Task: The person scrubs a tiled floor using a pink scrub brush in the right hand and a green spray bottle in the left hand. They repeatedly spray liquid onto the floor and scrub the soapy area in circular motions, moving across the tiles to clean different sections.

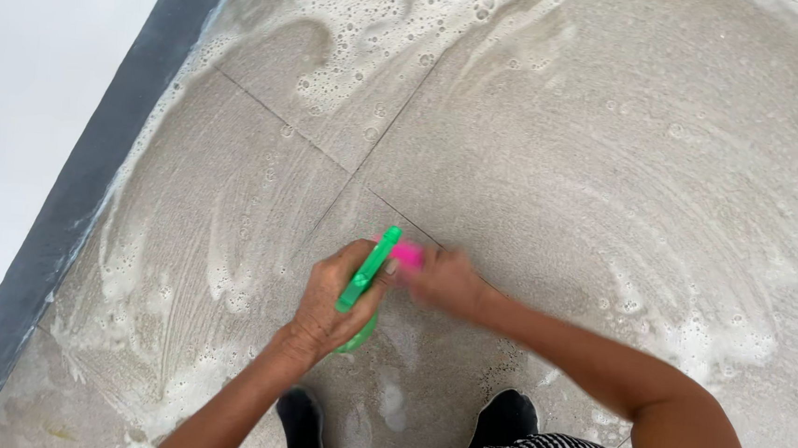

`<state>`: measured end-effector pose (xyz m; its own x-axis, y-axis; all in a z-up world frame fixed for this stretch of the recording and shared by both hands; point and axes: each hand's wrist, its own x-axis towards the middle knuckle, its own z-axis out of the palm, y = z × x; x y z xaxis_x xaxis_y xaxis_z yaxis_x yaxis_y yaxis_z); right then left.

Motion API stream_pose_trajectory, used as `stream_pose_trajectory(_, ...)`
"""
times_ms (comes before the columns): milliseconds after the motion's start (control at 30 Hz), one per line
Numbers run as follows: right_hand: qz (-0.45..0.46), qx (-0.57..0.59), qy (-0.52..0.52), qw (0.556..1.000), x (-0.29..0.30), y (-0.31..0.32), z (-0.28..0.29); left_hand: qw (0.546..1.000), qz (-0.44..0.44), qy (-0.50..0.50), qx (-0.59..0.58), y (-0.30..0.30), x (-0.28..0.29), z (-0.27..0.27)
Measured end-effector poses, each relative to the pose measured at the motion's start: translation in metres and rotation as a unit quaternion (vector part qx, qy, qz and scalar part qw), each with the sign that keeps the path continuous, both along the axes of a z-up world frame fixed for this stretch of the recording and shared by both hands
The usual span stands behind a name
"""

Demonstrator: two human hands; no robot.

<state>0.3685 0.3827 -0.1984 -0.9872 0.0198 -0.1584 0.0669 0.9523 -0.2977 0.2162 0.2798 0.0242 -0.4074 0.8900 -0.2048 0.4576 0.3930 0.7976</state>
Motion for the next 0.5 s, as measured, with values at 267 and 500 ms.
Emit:
stream_pose_trajectory(267,-0.486,0.129,-0.147,0.852,0.178,0.27,-0.045,0.992,-0.062,-0.107,-0.028,0.028,0.055,-0.026)
stream_pose_trajectory(500,-0.359,0.33,0.005,0.873,0.14,0.163,-0.03,0.991,-0.116,-0.058,0.021,0.05,0.081,-0.024)
